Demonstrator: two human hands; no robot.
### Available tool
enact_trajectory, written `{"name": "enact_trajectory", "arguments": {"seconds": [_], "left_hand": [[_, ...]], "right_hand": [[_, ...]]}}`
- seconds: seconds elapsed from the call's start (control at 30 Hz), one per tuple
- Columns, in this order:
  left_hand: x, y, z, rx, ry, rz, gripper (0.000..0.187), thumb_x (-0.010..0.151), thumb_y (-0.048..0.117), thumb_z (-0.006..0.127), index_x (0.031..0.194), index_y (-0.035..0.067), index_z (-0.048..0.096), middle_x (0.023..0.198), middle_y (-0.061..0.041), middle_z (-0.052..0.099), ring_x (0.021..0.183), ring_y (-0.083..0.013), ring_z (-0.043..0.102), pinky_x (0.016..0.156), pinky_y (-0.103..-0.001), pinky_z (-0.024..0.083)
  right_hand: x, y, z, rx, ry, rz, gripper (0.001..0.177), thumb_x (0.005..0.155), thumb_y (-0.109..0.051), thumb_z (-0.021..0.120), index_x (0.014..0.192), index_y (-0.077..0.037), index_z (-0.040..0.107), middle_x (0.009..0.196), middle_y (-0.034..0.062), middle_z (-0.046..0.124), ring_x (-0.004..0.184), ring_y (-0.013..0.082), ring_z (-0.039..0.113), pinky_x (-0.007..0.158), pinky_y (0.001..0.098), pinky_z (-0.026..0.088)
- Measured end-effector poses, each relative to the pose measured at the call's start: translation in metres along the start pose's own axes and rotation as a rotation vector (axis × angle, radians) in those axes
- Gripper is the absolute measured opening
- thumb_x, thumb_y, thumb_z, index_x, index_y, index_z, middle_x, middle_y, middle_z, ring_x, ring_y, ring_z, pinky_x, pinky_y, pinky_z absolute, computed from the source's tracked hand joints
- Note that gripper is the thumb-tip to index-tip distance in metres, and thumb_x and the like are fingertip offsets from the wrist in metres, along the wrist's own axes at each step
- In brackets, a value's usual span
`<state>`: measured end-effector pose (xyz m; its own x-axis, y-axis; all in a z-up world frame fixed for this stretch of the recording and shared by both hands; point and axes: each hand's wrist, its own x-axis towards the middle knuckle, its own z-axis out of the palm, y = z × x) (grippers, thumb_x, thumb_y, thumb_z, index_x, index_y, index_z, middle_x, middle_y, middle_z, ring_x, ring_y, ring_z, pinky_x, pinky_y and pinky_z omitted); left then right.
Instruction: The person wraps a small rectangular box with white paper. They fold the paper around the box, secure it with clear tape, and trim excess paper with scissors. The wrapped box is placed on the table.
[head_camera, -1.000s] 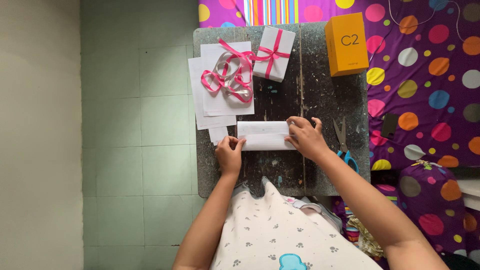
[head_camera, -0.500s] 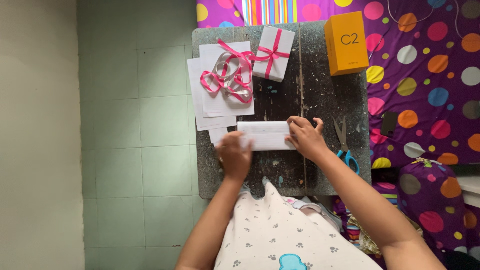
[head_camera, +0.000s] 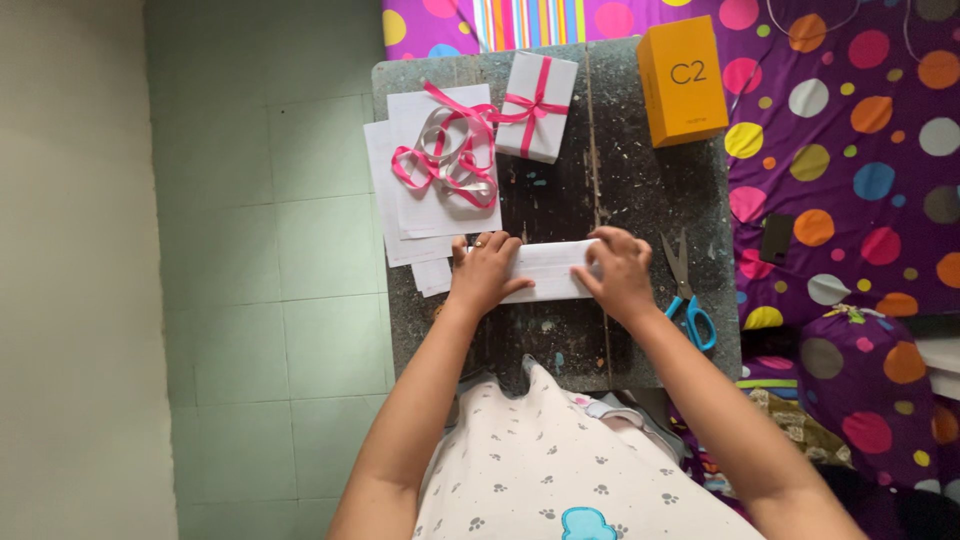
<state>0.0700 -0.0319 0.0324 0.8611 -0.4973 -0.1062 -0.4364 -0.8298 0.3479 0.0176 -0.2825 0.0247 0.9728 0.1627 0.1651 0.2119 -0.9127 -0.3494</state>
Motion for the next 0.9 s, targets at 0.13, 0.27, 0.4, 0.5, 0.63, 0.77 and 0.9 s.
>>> {"name": "enact_trajectory", "arguments": {"seconds": [0.13, 0.27, 0.4, 0.5, 0.63, 0.77, 0.9], "left_hand": [[-0.005, -0.003, 0.012, 0.017, 0.097, 0.024, 0.065, 0.077, 0.059, 0.075, 0.126, 0.018, 0.061, 0.122, 0.0, 0.061, 0.12, -0.0204, 0.055, 0.1, -0.055, 0.022], [-0.013, -0.002, 0.018, 0.022, 0.216, 0.062, 0.067, 0.083, 0.058, 0.071, 0.134, 0.016, 0.06, 0.129, -0.005, 0.059, 0.125, -0.0217, 0.052, 0.1, -0.048, 0.026], [-0.028, 0.0, 0.014, 0.04, 0.262, 0.08, 0.055, 0.093, 0.058, 0.067, 0.134, 0.022, 0.062, 0.14, -0.005, 0.057, 0.137, -0.0226, 0.046, 0.109, -0.043, 0.028], [-0.057, 0.014, 0.008, 0.007, -0.042, 0.114, 0.071, 0.084, 0.065, 0.068, 0.135, 0.015, 0.059, 0.139, -0.007, 0.054, 0.133, -0.0241, 0.043, 0.109, -0.046, 0.027], [-0.094, 0.043, 0.019, 0.035, 0.01, 0.289, 0.08, 0.072, 0.059, 0.07, 0.134, 0.01, 0.062, 0.134, -0.013, 0.055, 0.131, -0.0289, 0.041, 0.106, -0.05, 0.03], [-0.105, 0.05, 0.04, 0.205, 0.297, 0.309, 0.047, 0.089, 0.03, 0.067, 0.131, 0.009, 0.066, 0.136, -0.007, 0.06, 0.135, -0.0239, 0.047, 0.105, -0.043, 0.039], [-0.106, 0.049, 0.051, 0.172, 0.361, 0.298, 0.035, 0.089, 0.018, 0.063, 0.12, 0.005, 0.07, 0.125, -0.006, 0.066, 0.122, -0.0225, 0.058, 0.094, -0.038, 0.046]], "right_hand": [[-0.011, 0.004, -0.008, 0.069, -0.044, 0.398, 0.056, 0.084, -0.05, 0.078, 0.107, -0.003, 0.057, 0.109, 0.0162, 0.058, 0.107, 0.0319, 0.054, 0.095, 0.0468, 0.04], [-0.028, -0.01, -0.005, 0.333, -0.004, 0.547, 0.049, 0.094, -0.042, 0.07, 0.118, -0.003, 0.055, 0.111, 0.0131, 0.059, 0.1, 0.0271, 0.06, 0.09, 0.0419, 0.05], [-0.03, -0.019, -0.008, 0.337, -0.041, 0.459, 0.027, 0.105, -0.031, 0.06, 0.119, -0.009, 0.063, 0.111, 0.0069, 0.064, 0.106, 0.024, 0.063, 0.098, 0.04, 0.051], [-0.015, -0.019, -0.023, 0.149, -0.021, 0.242, 0.045, 0.096, -0.035, 0.072, 0.13, -0.01, 0.056, 0.125, 0.0081, 0.062, 0.122, 0.0268, 0.059, 0.108, 0.0464, 0.044], [0.013, -0.037, -0.031, 0.029, -0.175, -0.155, 0.097, 0.068, -0.053, 0.083, 0.145, -0.01, 0.041, 0.14, 0.0174, 0.049, 0.132, 0.0347, 0.046, 0.108, 0.0524, 0.031], [0.034, -0.051, -0.024, -0.141, -0.318, -0.326, 0.108, 0.061, -0.052, 0.086, 0.151, -0.022, 0.035, 0.145, 0.0157, 0.045, 0.136, 0.0323, 0.042, 0.113, 0.0536, 0.026], [0.036, -0.051, -0.016, -0.148, -0.368, -0.363, 0.099, 0.068, -0.047, 0.086, 0.152, -0.025, 0.038, 0.144, 0.0143, 0.048, 0.136, 0.0319, 0.045, 0.117, 0.0526, 0.03]]}}
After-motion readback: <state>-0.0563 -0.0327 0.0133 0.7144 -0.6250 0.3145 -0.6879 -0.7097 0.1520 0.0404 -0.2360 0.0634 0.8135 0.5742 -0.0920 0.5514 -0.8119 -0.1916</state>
